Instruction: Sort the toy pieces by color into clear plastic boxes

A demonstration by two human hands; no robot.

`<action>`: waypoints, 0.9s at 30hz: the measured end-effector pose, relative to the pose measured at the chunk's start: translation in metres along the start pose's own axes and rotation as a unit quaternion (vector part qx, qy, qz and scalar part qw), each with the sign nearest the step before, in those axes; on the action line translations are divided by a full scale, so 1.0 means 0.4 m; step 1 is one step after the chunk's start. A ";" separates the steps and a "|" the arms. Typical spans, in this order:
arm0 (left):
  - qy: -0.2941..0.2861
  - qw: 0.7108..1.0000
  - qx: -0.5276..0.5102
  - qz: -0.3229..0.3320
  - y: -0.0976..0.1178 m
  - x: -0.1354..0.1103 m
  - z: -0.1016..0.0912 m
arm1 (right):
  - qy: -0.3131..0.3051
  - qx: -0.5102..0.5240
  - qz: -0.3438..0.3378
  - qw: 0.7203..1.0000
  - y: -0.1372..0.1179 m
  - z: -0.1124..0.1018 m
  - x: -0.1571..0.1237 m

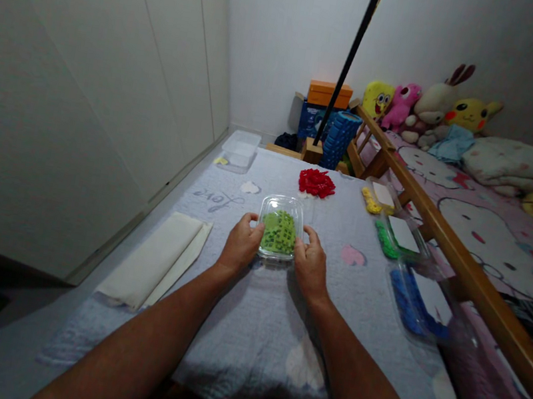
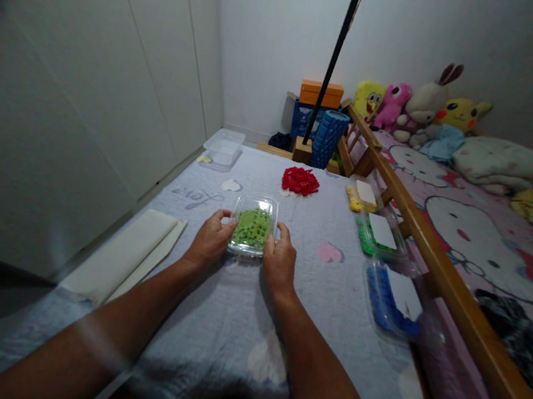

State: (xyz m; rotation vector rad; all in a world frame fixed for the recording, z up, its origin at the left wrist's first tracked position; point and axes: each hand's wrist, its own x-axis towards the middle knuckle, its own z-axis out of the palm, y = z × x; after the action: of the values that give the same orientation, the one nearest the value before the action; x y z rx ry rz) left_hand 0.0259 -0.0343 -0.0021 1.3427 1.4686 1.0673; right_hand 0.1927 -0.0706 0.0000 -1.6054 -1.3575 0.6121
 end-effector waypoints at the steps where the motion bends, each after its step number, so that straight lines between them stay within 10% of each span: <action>1: -0.001 1.000 0.001 0.002 -0.001 0.000 0.000 | -0.001 0.002 0.001 1.000 0.001 0.000 0.000; 27: -0.011 0.993 -0.119 0.003 -0.013 0.010 0.004 | 0.007 0.063 0.022 0.998 0.026 0.010 0.019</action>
State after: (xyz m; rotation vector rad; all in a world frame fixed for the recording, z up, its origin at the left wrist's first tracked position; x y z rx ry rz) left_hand 0.0258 -0.0307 -0.0077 1.1856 1.2770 1.1874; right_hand 0.1966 -0.0619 -0.0094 -1.5386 -1.2514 0.6976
